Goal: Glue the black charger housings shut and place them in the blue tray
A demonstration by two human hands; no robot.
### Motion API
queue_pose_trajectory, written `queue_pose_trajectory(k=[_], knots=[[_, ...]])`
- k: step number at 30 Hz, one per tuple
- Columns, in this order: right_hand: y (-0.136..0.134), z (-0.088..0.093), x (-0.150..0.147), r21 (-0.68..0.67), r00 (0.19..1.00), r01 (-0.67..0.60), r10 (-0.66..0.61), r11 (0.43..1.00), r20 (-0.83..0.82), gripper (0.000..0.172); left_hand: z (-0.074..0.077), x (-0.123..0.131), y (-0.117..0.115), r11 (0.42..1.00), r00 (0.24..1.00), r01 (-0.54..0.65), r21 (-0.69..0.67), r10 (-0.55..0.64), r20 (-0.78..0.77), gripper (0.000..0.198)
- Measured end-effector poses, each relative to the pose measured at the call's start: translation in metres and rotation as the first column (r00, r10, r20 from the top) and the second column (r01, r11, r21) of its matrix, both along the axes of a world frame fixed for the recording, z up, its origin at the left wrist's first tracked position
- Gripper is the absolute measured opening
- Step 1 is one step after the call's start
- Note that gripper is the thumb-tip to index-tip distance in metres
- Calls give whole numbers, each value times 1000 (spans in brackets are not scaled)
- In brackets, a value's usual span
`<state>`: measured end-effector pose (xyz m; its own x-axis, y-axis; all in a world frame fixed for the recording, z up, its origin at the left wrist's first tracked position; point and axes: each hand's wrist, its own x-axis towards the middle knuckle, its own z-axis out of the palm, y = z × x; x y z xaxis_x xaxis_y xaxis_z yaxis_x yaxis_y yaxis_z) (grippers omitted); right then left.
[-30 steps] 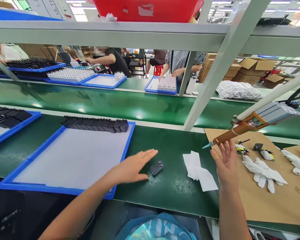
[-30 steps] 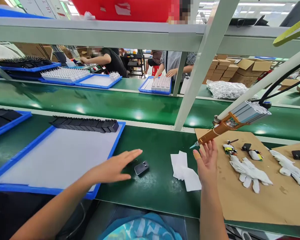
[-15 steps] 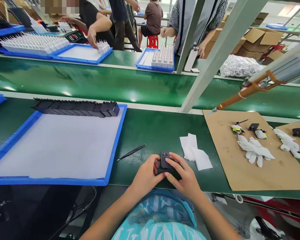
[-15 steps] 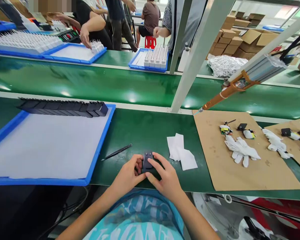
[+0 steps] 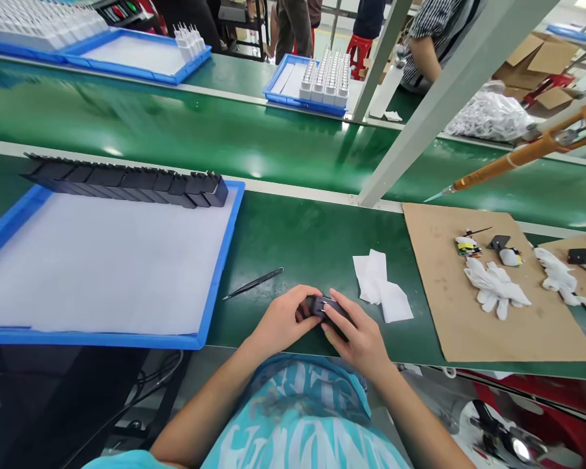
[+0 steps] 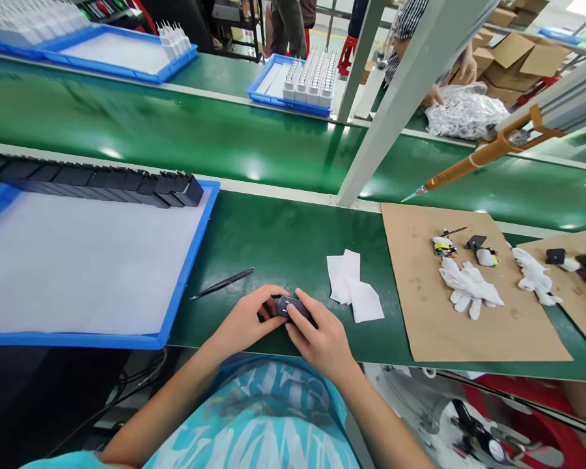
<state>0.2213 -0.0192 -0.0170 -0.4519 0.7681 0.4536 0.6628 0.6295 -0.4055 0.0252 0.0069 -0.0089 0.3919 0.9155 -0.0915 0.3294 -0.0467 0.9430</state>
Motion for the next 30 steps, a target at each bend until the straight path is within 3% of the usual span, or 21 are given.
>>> queue_pose_trajectory(k=[4,7,10,13,16,20,24,27,30], knots=[[6,3,3,35,998,-36,34,999,54,43,-1,-11,1,999,987,-38,-1,38,158,37],[5,8,6,47,998,-50,48,998,45,48,-2,-17,0,979,948,-202,37,186,258,29],[-2,10,7,86,998,32,-27,996,-61,63,-5,-22,-1,931,883,-365,27,337,328,20],[-9,10,6,35,992,57,-52,998,-118,68,-8,-23,-1,896,835,-444,5,411,366,16],[-14,12,5,-40,995,11,-15,999,-98,63,-8,-23,-2,888,831,-459,25,419,367,14],[-19,17,6,17,977,118,-113,993,-184,77,-8,-23,-2,891,839,-452,36,411,356,14],[-25,10,3,-53,985,55,-63,997,-160,64,-8,-24,-2,893,832,-448,30,405,379,14],[-29,6,2,10,973,129,-124,992,-197,71,-7,-24,-2,897,843,-441,35,400,359,13],[-33,8,3,-42,983,97,-102,994,-153,67,-6,-24,-2,895,846,-445,31,408,343,14]])
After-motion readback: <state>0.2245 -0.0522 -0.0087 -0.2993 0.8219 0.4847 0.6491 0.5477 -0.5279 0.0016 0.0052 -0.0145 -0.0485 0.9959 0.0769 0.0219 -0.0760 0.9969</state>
